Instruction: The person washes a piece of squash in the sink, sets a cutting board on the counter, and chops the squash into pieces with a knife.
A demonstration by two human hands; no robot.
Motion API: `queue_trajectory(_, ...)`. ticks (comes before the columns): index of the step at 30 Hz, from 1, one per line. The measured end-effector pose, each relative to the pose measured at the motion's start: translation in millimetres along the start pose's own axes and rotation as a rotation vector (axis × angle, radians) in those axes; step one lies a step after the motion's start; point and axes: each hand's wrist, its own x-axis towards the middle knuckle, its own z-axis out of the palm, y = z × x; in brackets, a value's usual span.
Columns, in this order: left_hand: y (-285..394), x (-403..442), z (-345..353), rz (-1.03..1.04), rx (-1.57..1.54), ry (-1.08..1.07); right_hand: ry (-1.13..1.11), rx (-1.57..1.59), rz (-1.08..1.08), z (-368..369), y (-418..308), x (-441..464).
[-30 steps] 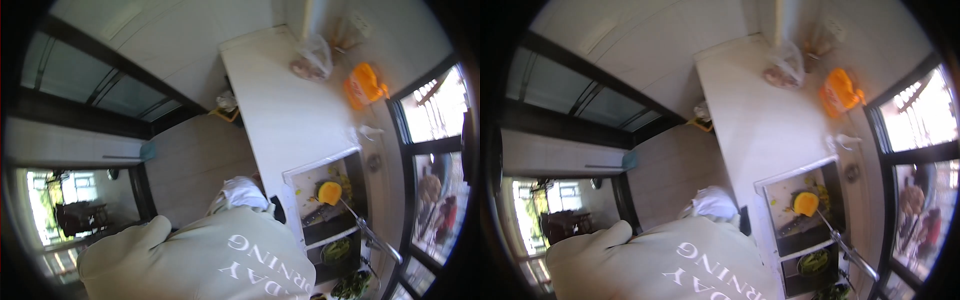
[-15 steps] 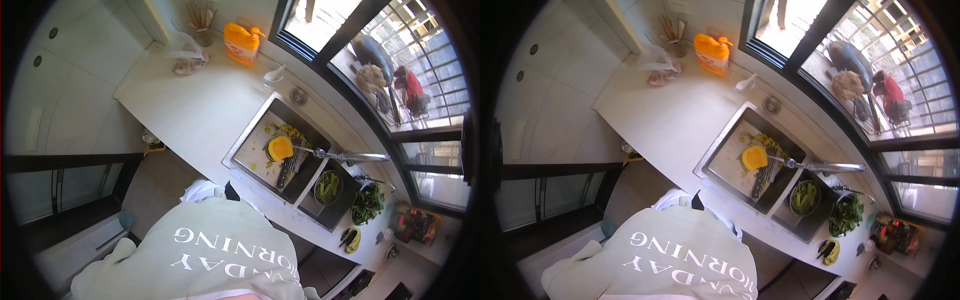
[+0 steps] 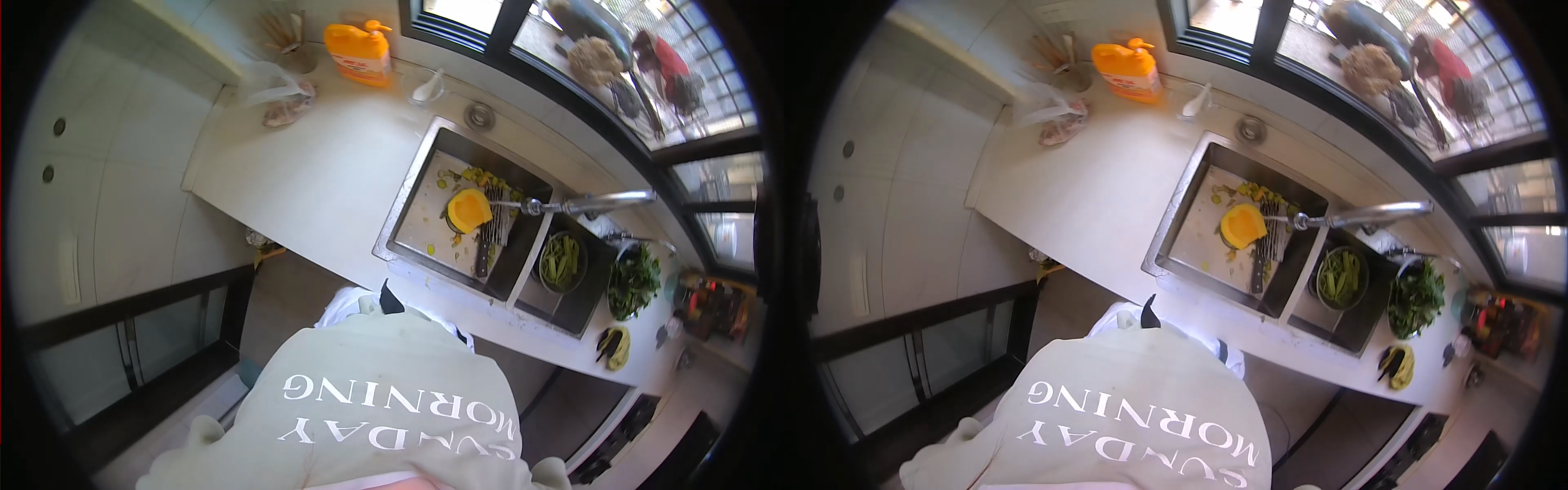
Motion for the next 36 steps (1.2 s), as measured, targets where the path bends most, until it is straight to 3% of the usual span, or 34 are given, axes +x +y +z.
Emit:
queue_trajectory(16, 8.4, -31.4, -37.4, -0.045, 0.04, -0.005, -0.227, 0.21, -0.11, 32.7, 13.1, -2.9)
queue_trajectory(36, -6.5, -58.6, -25.2, -0.085, -0.027, -0.033, -0.458, 0.331, -0.131, 42.9, 20.2, -8.1)
